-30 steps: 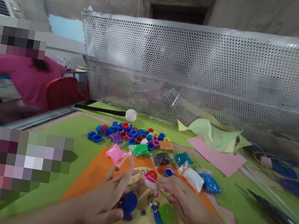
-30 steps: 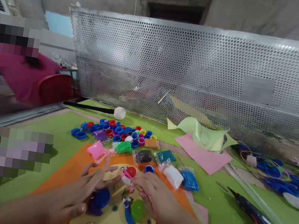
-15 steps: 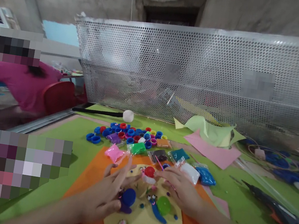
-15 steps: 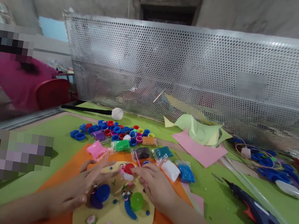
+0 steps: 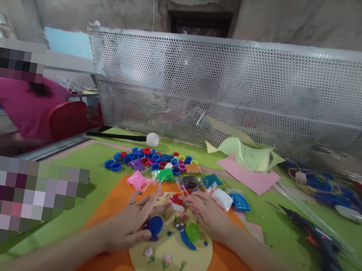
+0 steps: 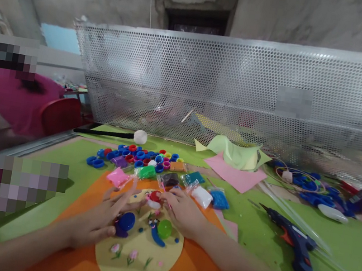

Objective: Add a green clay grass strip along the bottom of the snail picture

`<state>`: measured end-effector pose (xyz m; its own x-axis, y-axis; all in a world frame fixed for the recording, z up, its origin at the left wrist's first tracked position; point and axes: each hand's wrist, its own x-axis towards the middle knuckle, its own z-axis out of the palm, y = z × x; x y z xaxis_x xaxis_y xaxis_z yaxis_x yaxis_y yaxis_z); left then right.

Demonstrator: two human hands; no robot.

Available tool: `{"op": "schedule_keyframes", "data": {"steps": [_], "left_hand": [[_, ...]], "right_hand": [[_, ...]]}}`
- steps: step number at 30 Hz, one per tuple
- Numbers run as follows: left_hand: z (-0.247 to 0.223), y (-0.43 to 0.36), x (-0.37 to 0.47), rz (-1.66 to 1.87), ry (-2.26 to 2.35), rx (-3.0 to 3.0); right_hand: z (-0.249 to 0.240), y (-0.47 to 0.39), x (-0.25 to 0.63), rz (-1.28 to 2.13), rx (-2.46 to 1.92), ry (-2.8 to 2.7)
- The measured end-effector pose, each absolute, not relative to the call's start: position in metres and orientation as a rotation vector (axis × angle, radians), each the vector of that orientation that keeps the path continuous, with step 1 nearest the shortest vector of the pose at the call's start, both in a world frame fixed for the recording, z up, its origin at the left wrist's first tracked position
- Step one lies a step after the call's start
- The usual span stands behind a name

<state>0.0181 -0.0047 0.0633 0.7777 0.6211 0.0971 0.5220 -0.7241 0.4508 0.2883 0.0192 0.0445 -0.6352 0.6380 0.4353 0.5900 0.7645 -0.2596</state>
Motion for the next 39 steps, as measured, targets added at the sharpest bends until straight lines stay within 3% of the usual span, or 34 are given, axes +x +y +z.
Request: {"op": "schedule_keyframes", "data": {"steps": [13, 20, 33, 39], "left_hand": [[0.066, -0.009, 0.022, 0.359, 1.016, 2.602], [0.073, 0.01, 0.003, 0.378, 1.459, 2.486], [0.064, 0.036, -0.024, 0.319, 1.764, 2.557], [0.063, 0.04, -0.023, 0.168, 1.534, 2.708]], "right_hand": [[0.046, 0.018, 0.283, 0.1, -1.012, -2.472], [0.045, 0.019, 0.284, 0.097, -1.156, -2.385], [0.037, 0.035, 0.3, -0.019, -1.405, -2.256], [0.05, 0.04, 0.292, 0.038, -1.178, -2.568]]}}
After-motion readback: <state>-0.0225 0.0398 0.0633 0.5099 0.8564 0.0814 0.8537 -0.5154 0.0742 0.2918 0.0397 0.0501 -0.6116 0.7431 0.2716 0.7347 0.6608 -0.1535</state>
